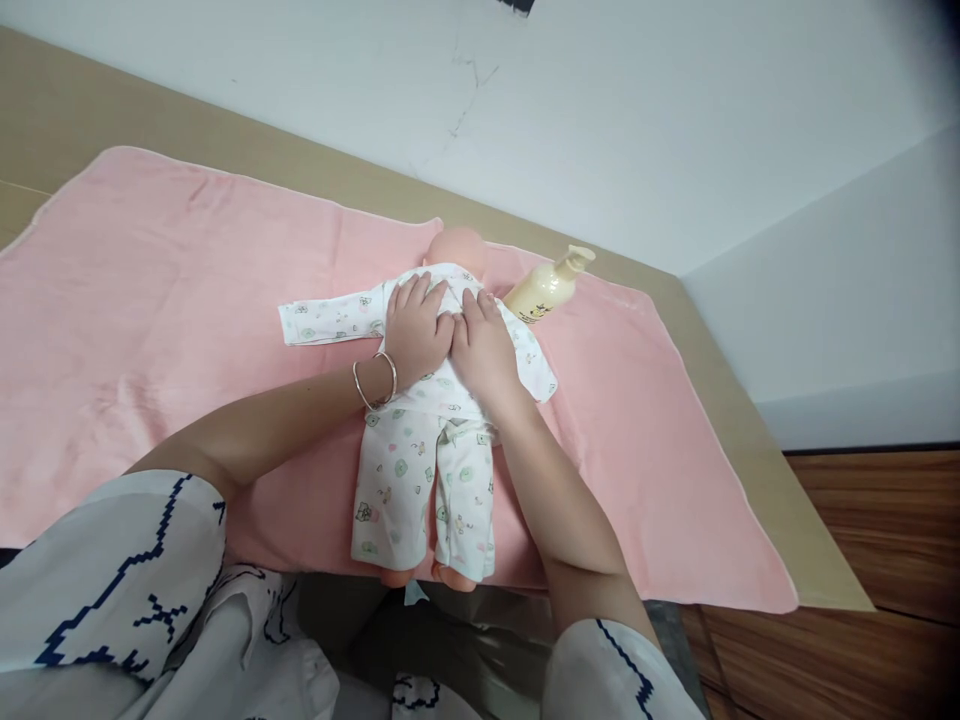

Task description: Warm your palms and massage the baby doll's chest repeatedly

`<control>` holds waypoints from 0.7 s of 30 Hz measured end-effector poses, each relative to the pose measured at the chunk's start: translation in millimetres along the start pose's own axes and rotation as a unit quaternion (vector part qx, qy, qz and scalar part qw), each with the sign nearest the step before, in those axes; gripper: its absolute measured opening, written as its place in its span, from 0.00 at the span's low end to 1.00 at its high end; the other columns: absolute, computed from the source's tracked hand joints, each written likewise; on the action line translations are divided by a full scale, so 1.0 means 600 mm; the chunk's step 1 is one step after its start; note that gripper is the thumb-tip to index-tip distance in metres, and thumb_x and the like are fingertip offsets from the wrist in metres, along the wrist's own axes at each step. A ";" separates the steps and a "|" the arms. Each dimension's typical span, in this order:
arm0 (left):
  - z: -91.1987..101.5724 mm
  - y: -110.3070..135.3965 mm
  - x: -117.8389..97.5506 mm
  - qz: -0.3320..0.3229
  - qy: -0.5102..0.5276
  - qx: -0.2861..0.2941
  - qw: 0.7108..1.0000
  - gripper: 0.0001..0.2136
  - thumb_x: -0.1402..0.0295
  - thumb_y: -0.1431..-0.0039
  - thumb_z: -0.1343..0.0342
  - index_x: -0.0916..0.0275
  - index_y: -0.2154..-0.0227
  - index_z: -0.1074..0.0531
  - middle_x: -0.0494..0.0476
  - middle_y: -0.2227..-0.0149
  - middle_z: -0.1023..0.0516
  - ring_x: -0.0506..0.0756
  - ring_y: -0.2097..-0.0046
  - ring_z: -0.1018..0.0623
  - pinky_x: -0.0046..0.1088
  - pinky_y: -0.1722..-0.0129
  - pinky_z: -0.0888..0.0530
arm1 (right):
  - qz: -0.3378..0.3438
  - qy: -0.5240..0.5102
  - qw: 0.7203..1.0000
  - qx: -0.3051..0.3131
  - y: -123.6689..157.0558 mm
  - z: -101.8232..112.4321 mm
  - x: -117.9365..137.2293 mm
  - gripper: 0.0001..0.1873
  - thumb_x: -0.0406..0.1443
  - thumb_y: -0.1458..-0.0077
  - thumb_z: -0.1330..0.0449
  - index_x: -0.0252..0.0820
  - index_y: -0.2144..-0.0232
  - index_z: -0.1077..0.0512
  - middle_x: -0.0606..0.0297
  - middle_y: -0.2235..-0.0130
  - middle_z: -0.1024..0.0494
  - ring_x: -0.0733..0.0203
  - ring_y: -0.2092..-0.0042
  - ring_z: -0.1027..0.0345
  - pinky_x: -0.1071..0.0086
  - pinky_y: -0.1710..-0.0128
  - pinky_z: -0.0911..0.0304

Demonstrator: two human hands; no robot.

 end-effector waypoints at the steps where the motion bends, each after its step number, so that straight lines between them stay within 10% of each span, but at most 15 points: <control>1: -0.001 0.000 -0.001 -0.004 -0.001 0.004 1.000 0.23 0.69 0.37 0.54 0.67 0.40 0.32 0.68 0.34 0.34 0.66 0.31 0.38 0.51 0.29 0.45 | 0.003 0.005 1.000 0.002 0.007 0.002 0.010 0.32 0.42 0.32 0.58 0.27 0.34 0.41 0.42 0.31 0.42 0.40 0.27 0.54 0.41 0.29 0.54; 13: 0.003 0.003 -0.019 -0.056 -0.011 0.021 0.998 0.19 0.67 0.36 0.51 0.61 0.44 0.29 0.63 0.35 0.31 0.66 0.33 0.35 0.53 0.30 0.45 | 0.033 -0.072 0.997 -0.003 -0.033 0.000 -0.054 0.30 0.49 0.33 0.53 0.43 0.36 0.36 0.56 0.31 0.38 0.48 0.28 0.50 0.41 0.28 0.55; 21: 0.002 -0.001 -0.012 -0.046 0.001 0.029 0.999 0.21 0.72 0.34 0.57 0.61 0.42 0.29 0.60 0.35 0.31 0.62 0.32 0.35 0.50 0.30 0.44 | 0.032 0.003 0.999 -0.025 0.011 0.018 0.019 0.29 0.44 0.31 0.58 0.33 0.40 0.30 0.48 0.36 0.31 0.41 0.31 0.43 0.42 0.31 0.46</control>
Point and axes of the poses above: each hand's wrist, its own y-axis away from the middle knuckle, its own z-axis out of the back of the hand, x = y × z, the point moved 6 cm from there along -y, towards the middle knuckle
